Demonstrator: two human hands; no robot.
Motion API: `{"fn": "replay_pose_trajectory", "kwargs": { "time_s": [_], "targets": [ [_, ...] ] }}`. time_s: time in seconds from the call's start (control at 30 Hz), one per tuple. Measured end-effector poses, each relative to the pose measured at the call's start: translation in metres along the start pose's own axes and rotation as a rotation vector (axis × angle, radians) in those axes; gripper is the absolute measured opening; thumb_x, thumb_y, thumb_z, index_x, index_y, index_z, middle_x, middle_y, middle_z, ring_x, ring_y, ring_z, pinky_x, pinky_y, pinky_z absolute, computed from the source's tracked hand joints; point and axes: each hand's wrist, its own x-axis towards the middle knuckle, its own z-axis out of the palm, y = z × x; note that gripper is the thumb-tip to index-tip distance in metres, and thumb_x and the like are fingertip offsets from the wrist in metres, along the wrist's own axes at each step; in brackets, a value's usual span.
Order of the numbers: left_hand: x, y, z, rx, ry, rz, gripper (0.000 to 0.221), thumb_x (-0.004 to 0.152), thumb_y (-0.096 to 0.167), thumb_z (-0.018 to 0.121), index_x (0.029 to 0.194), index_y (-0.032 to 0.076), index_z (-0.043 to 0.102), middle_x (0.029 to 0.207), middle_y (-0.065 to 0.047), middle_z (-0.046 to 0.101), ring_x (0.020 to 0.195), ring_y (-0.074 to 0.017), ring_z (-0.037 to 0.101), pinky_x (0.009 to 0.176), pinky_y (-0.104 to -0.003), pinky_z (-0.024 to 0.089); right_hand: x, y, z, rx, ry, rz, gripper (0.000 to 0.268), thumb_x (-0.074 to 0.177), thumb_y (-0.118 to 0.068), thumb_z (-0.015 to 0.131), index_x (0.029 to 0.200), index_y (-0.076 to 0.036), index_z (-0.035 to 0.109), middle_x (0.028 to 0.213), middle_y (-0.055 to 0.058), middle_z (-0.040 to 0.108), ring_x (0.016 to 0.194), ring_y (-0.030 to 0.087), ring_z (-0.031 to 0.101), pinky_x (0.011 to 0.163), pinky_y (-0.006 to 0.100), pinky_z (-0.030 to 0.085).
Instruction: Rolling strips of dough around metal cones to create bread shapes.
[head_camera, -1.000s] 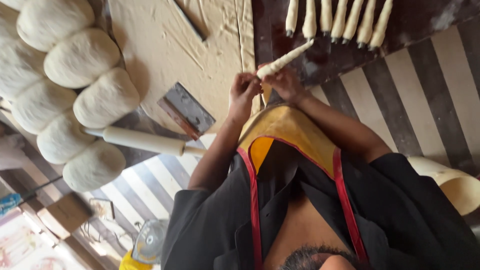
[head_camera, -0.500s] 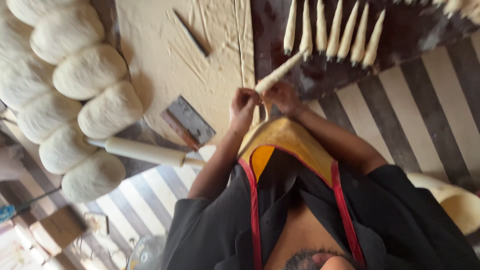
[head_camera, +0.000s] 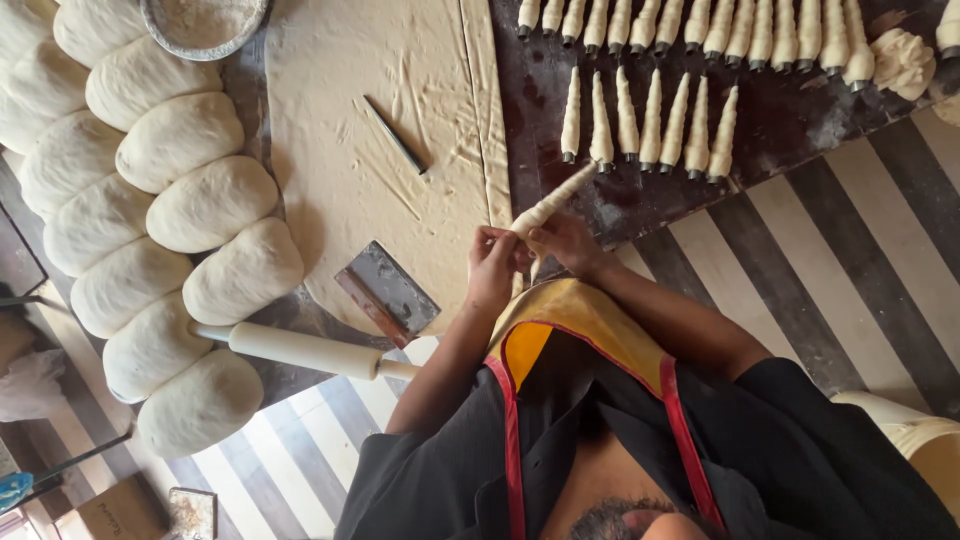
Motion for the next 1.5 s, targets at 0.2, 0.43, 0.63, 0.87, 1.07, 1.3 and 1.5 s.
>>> {"fn": "replay_pose_trajectory", "kwargs": {
  "time_s": [0.2,0.43,0.63,0.87,1.07,1.3,1.5],
  "targets": [
    [0.009,-0.015,-0.019,0.540,-0.078,0.456,0.016,0.100,-0.002,0.062,0.111,0.001,0.050,0.099,-0.015,0.066,0.086,-0.0192,0.068,0.079,-0.031,0.058,0.001,-0.009,0.004,-0.193,0.048,-0.008,0.035,0.099,-0.035,0.070,0.112,-0.003,0.069,0.097,0.003,0.073,0.088,0.011,0.069,0.077,0.029,0.058],
    [0.005,-0.008,-0.006,0.494,0.022,0.338,0.012,0.102,0.003,0.061,0.109,0.003,0.051,0.091,-0.012,0.066,0.074,-0.0157,0.065,0.068,-0.031,0.056,0.002,-0.015,0.007,-0.141,0.077,0.050,0.035,0.098,-0.035,0.070,0.115,-0.004,0.070,0.083,0.001,0.069,0.068,0.007,0.061,0.059,0.025,0.051],
    [0.005,0.004,0.011,-0.003,-0.005,0.022,0.012,0.097,0.006,0.060,0.107,0.006,0.053,0.089,-0.007,0.066,0.072,-0.0142,0.065,0.062,-0.028,0.056,0.003,-0.016,0.004,-0.098,0.118,0.001,0.032,0.099,-0.032,0.071,0.113,-0.003,0.071,0.082,-0.001,0.070,0.064,0.005,0.058,0.055,0.023,0.047],
    [0.013,-0.005,0.012,0.694,0.006,0.414,0.019,0.098,0.001,0.069,0.111,0.002,0.056,0.095,-0.008,0.065,0.079,-0.0130,0.064,0.069,-0.029,0.055,0.008,-0.027,0.000,-0.267,0.152,0.032,0.026,0.100,-0.029,0.070,0.108,-0.005,0.072,0.078,-0.004,0.070,0.059,0.003,0.059,0.052,0.022,0.048],
    [0.011,0.010,0.021,-0.021,0.008,-0.063,0.018,0.097,0.013,0.062,0.110,0.004,0.054,0.087,-0.011,0.068,0.071,-0.0167,0.066,0.062,-0.030,0.057,0.008,-0.005,-0.009,0.008,0.092,0.005,0.025,0.099,-0.026,0.075,0.107,-0.003,0.071,0.072,-0.004,0.062,0.057,0.004,0.049,0.050,0.022,0.039],
    [0.000,0.024,0.040,0.985,0.108,0.452,0.027,0.097,0.013,0.075,0.112,0.000,0.057,0.092,-0.012,0.070,0.083,-0.0192,0.069,0.071,-0.032,0.058,0.013,-0.025,-0.017,-0.223,0.093,0.101,0.029,0.097,-0.030,0.073,0.106,-0.003,0.071,0.068,-0.004,0.059,0.055,0.004,0.053,0.048,0.023,0.044],
    [0.002,0.045,0.067,1.425,-0.187,0.725,0.067,0.089,0.022,0.078,0.137,-0.007,0.041,0.128,-0.027,0.055,0.108,-0.0339,0.064,0.075,-0.035,0.064,0.014,0.014,-0.036,-0.426,-0.297,-0.170,0.028,0.100,-0.021,0.074,0.121,-0.002,0.071,0.109,0.007,0.075,0.099,0.015,0.072,0.085,0.029,0.058]
  ]
}}
